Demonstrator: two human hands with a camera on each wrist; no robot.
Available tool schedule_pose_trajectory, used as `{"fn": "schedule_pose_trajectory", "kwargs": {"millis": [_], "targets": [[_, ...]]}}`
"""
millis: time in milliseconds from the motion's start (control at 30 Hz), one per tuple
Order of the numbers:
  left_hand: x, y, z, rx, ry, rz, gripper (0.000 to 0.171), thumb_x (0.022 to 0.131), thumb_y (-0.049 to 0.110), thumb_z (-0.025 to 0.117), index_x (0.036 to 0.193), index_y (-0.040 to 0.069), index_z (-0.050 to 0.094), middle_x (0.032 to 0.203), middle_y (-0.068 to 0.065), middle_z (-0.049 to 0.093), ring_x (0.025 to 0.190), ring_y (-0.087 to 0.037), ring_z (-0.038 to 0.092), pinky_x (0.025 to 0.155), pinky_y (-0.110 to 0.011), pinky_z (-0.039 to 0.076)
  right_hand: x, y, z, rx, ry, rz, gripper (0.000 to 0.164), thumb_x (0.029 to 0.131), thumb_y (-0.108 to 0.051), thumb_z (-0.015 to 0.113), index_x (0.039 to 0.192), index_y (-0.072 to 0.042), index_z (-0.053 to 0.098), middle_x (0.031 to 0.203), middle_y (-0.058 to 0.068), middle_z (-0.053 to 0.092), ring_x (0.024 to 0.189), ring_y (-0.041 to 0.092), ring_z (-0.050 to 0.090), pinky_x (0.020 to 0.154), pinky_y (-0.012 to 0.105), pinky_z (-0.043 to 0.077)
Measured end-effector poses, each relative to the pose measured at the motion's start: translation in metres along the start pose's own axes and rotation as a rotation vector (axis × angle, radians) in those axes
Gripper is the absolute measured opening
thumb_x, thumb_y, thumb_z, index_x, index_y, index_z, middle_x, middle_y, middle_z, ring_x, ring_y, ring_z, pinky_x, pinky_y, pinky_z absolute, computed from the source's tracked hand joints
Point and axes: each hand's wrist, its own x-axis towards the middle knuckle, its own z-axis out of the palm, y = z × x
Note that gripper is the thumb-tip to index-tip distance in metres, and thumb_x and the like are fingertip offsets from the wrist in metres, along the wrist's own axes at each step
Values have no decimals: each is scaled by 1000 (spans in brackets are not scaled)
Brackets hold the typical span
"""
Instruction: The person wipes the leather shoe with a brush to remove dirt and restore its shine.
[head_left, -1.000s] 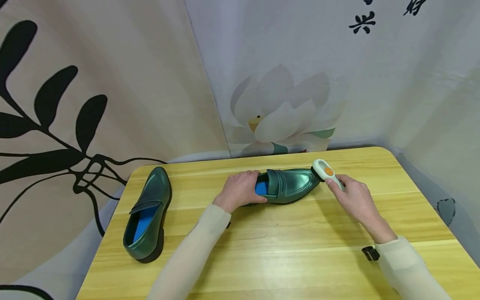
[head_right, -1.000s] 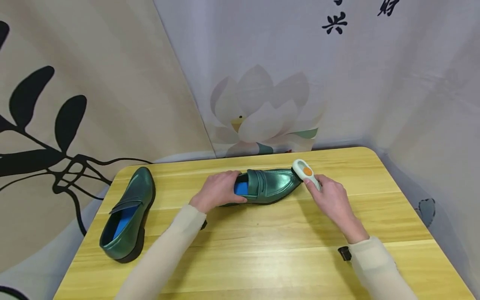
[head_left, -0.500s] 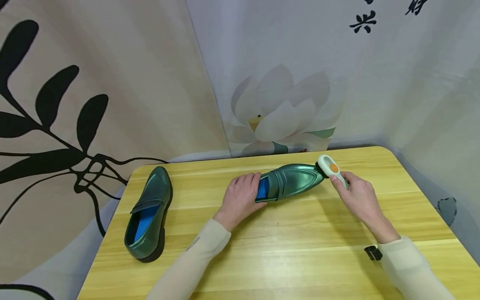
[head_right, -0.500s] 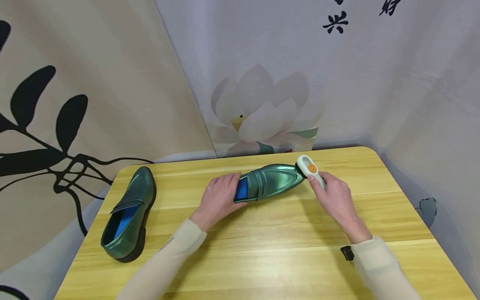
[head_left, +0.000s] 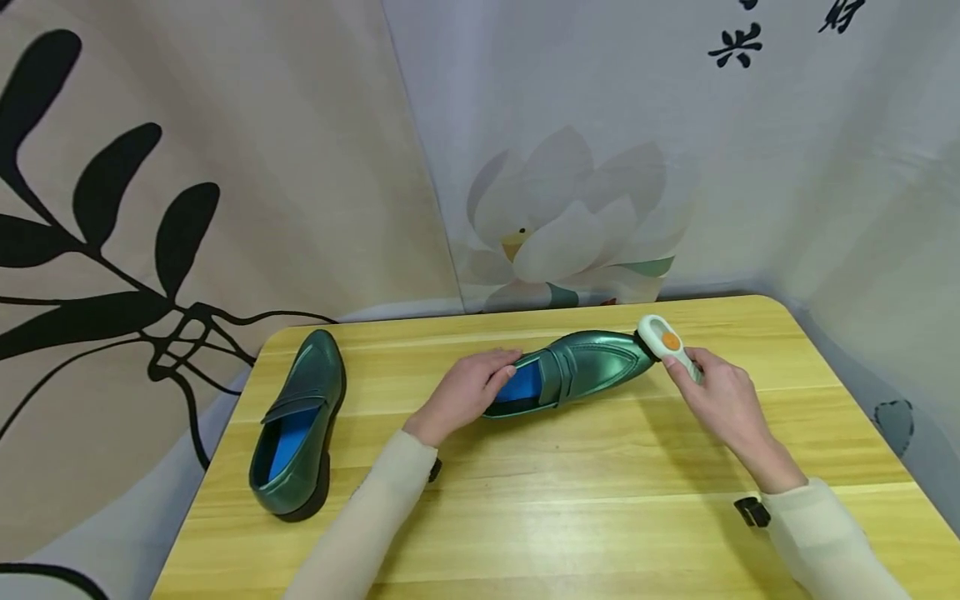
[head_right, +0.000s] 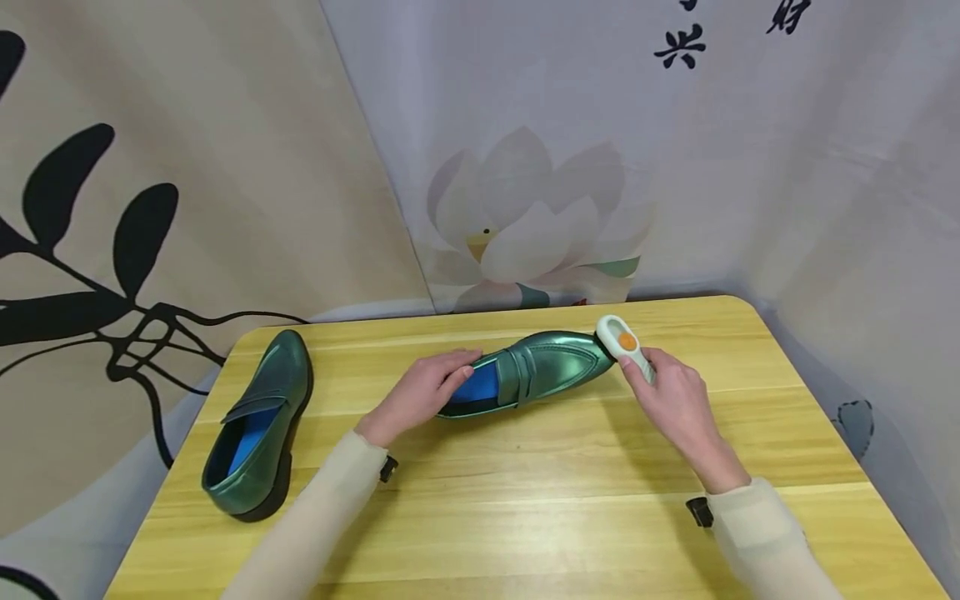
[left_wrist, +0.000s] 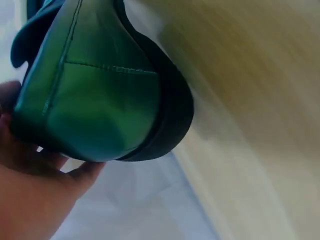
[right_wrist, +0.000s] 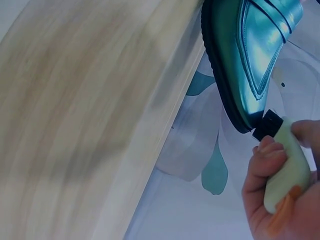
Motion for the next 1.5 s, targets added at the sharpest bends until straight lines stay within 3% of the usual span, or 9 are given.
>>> {"fn": "schedule_pose_trajectory", "kwargs": {"millis": [133, 267, 467, 633, 800, 1033, 1200, 1333, 1500], "targets": [[-1, -9, -3, -194, -29, -80, 41, 109, 31, 55, 146, 16, 62, 156, -10, 50, 147, -36, 40, 119, -55, 31, -1, -2, -1, -4, -4, -5, 59, 108, -43, 53, 130, 12, 61, 78, 10, 61, 63, 22, 51, 56, 35, 41], [-2, -14, 0, -261, -35, -124, 41, 108, 35, 54, 146, 21, 62, 160, -14, 44, 150, -40, 33, 118, -63, 27, 0, -8, 1, -29, 16, -37, 57, 107, -39, 56, 128, 13, 62, 89, 20, 67, 69, 28, 57, 59, 43, 47], [-3, -15, 9, -236, -21, -93, 42, 110, 37, 50, 149, 24, 58, 158, -12, 46, 148, -38, 35, 118, -63, 26, 6, -30, 16, -63, 51, -124, 49, 104, -30, 63, 123, 15, 64, 108, 30, 69, 85, 41, 66, 72, 60, 53], [-7, -14, 14, -193, -4, -75, 42, 110, 37, 49, 150, 24, 56, 157, -12, 46, 145, -35, 38, 118, -61, 28, 14, -57, 34, -71, 27, -201, 43, 103, -29, 65, 120, 11, 67, 109, 27, 71, 88, 41, 68, 73, 58, 55], [-9, -12, 14, -166, 2, -67, 48, 110, 38, 48, 152, 15, 52, 155, -14, 47, 144, -36, 38, 118, -59, 28, 19, -74, 39, -79, -22, -219, 42, 104, -31, 64, 118, 8, 69, 104, 21, 72, 81, 33, 65, 68, 52, 55], [-9, -12, 15, -150, -12, -94, 52, 110, 40, 48, 152, 9, 51, 158, -12, 44, 149, -34, 32, 120, -56, 26, 10, -51, 6, -127, -71, -100, 47, 106, -34, 59, 122, 10, 67, 96, 21, 71, 76, 35, 63, 68, 54, 52], [-8, -11, 12, -165, 1, -97, 51, 110, 38, 48, 150, 6, 53, 157, -15, 45, 147, -36, 35, 119, -58, 29, 1, -25, -16, -138, -67, -40, 52, 107, -39, 56, 119, 10, 68, 75, 10, 62, 63, 25, 53, 56, 39, 42], [-9, -11, 13, -160, 20, -83, 50, 110, 37, 49, 148, 5, 54, 155, -16, 47, 145, -37, 36, 117, -59, 30, 2, -25, -15, -136, -49, -49, 51, 107, -38, 57, 119, 11, 67, 79, 13, 65, 64, 27, 55, 57, 43, 45], [-8, -11, 16, -157, 23, -79, 50, 110, 38, 49, 148, 6, 55, 155, -14, 47, 147, -36, 35, 119, -57, 28, 8, -50, 8, -135, 11, -126, 42, 104, -30, 63, 114, 11, 69, 91, 21, 71, 70, 34, 63, 61, 55, 52]]}}
